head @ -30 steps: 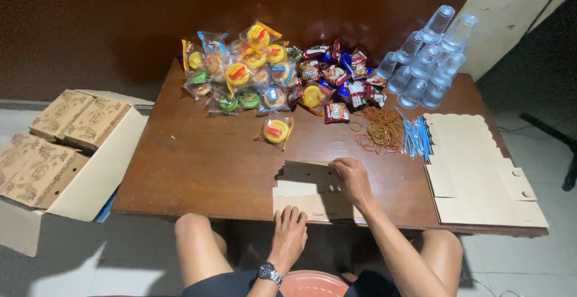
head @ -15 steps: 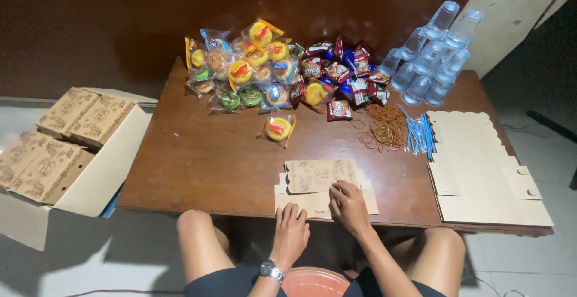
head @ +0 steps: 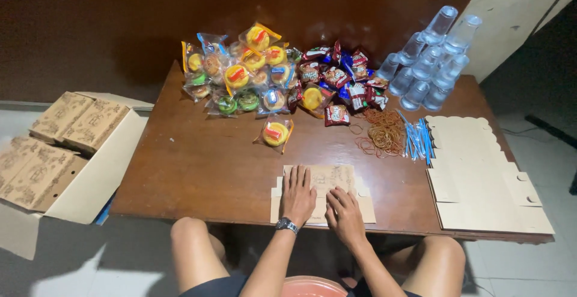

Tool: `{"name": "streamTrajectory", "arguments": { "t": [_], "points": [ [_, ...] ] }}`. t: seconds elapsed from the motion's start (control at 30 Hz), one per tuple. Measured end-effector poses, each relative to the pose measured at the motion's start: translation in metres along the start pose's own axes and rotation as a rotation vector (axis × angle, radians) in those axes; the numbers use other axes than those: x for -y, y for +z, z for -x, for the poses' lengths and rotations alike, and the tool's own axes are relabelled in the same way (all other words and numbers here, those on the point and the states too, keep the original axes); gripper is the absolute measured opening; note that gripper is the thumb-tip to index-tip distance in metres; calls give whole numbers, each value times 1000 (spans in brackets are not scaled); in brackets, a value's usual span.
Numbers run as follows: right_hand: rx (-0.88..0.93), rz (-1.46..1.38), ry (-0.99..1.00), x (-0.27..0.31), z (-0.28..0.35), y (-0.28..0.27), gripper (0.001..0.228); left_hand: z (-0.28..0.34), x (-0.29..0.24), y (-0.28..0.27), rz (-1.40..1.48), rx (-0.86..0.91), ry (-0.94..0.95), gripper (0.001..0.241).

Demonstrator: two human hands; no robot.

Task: Assembling a cardboard snack box by folding a flat template.

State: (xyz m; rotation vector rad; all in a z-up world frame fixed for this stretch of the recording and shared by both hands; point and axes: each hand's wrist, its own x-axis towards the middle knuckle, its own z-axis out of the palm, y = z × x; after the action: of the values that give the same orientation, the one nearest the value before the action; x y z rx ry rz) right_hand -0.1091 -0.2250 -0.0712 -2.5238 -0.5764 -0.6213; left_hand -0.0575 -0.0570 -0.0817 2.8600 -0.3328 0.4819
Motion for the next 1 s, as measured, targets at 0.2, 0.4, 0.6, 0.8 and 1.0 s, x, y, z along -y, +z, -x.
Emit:
{"name": "streamTrajectory", "arguments": {
  "t": [0.2, 0.4, 0.6, 0.8, 1.0],
  "points": [
    [19, 32, 28, -1, -4, 4, 36, -1, 17, 1, -11, 11, -16, 67],
    [60, 60, 137, 24, -45, 16, 41, 1, 18, 0, -117, 85, 16, 69],
    [412, 20, 128, 54, -91, 32, 72, -8, -1, -82, -227, 492, -33, 66],
    [443, 51, 156, 46, -91, 26, 69, -11, 2, -58, -119, 481, -83, 67],
    [423, 129, 203, 14, -77, 16, 66, -9, 4, -45, 53, 326, -128, 69]
  ]
}}
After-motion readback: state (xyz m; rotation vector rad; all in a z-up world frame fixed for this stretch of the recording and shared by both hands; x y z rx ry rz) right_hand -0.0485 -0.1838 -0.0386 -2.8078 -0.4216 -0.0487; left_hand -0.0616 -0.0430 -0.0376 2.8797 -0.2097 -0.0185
